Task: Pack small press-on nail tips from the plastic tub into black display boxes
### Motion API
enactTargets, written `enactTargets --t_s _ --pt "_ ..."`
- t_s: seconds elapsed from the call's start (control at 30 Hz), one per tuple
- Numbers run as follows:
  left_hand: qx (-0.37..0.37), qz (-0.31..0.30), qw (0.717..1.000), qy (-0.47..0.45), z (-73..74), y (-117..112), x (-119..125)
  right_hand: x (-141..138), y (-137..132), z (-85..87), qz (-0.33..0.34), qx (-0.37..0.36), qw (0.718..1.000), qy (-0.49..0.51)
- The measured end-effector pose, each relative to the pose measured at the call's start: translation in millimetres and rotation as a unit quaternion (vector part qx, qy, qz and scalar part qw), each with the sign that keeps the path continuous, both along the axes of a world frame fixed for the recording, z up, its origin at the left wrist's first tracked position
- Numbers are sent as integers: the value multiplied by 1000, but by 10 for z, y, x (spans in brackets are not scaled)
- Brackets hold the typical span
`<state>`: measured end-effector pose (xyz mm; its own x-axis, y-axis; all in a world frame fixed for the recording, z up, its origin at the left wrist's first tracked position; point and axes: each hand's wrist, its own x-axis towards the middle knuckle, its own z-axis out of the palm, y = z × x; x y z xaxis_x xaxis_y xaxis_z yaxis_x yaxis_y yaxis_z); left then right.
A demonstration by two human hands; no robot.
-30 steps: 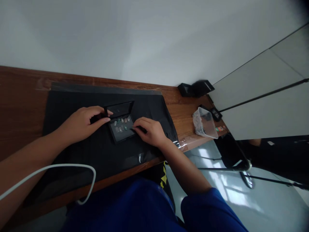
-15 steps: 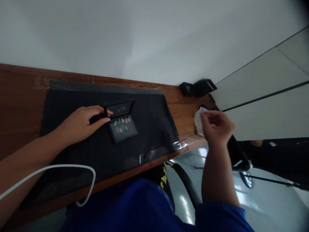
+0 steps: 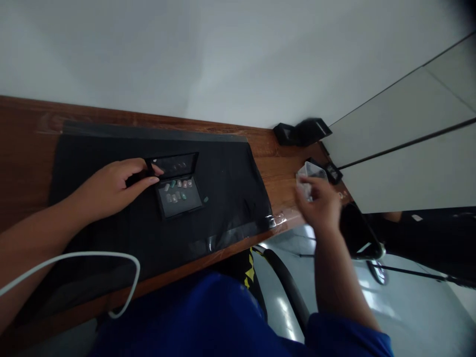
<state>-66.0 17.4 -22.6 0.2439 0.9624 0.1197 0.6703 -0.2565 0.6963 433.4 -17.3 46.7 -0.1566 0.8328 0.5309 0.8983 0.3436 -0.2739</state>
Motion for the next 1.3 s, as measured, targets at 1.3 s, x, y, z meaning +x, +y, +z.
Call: enactTargets --t_s 1.3 --pt "-5 -12 1000 5 -19 6 -14 -2075 326 -490 238 -260 928 121"
